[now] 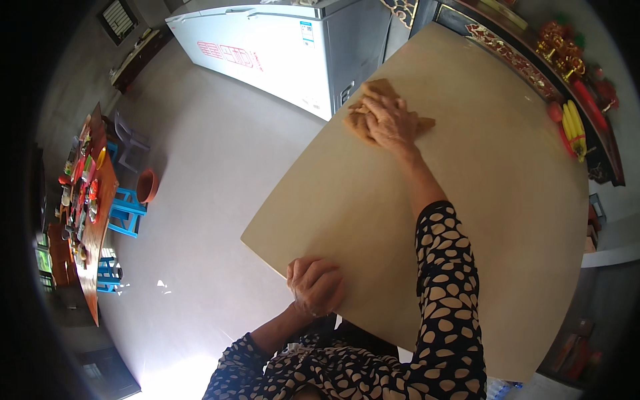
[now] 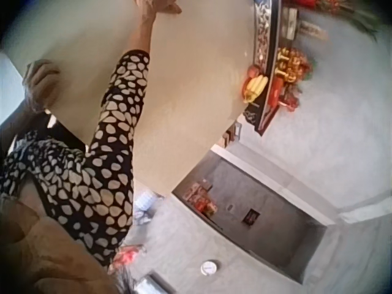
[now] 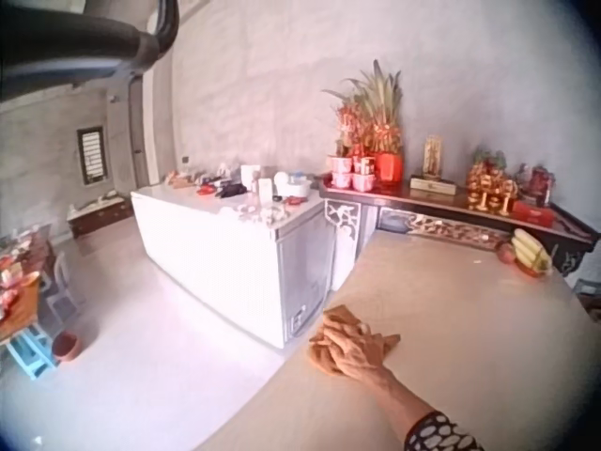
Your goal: The person wipes a large, light-colored tabletop with a brown cloth, moving a bunch of bananas and an apple to the side to clear the surface. The person then proceeds to wipe the vertical sides and edges of the table structure.
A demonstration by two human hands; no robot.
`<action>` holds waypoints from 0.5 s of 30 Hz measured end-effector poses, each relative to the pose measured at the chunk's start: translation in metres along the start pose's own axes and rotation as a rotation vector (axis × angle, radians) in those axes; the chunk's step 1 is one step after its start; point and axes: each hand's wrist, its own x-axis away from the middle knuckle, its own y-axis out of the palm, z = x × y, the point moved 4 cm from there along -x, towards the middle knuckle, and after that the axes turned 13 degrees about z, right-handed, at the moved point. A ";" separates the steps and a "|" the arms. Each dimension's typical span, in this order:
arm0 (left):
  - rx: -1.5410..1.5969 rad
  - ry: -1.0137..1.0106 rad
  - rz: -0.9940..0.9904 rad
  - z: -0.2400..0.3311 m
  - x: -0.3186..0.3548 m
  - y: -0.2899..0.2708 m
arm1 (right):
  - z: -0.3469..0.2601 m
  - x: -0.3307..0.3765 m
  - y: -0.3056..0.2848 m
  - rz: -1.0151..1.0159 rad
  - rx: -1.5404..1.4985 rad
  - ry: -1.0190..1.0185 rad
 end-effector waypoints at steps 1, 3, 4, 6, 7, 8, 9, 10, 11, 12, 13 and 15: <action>0.016 0.010 0.009 0.000 0.001 0.002 | -0.014 0.009 -0.003 0.078 -0.049 -0.032; 0.058 0.011 0.002 -0.001 0.003 0.002 | -0.049 0.026 -0.014 0.057 -0.063 -0.067; 0.091 0.007 -0.015 0.000 0.004 0.002 | -0.067 0.035 -0.022 0.035 -0.095 -0.065; 0.174 0.032 -0.054 -0.001 0.005 -0.001 | -0.105 0.052 -0.037 0.005 -0.137 -0.104; 0.226 0.061 -0.075 -0.001 0.006 -0.004 | -0.125 0.062 -0.045 -0.004 -0.144 -0.146; 0.275 0.089 -0.094 -0.004 0.009 -0.008 | -0.145 0.071 -0.048 -0.034 -0.172 -0.174; 0.312 0.073 -0.094 -0.009 0.013 -0.011 | -0.159 0.081 -0.053 -0.009 -0.205 -0.203; 0.349 0.057 -0.095 -0.013 0.017 -0.015 | -0.172 0.091 -0.058 -0.012 -0.219 -0.221; 0.374 0.035 -0.096 -0.018 0.020 -0.023 | -0.190 0.101 -0.065 -0.018 -0.245 -0.243; 0.370 0.027 -0.091 -0.021 0.019 -0.036 | -0.202 0.110 -0.075 -0.049 -0.253 -0.252; 0.354 0.009 -0.050 -0.027 0.021 -0.046 | -0.213 0.119 -0.083 -0.124 -0.274 -0.261; 0.329 -0.021 0.036 -0.036 0.023 -0.062 | -0.224 0.134 -0.092 -0.173 -0.294 -0.273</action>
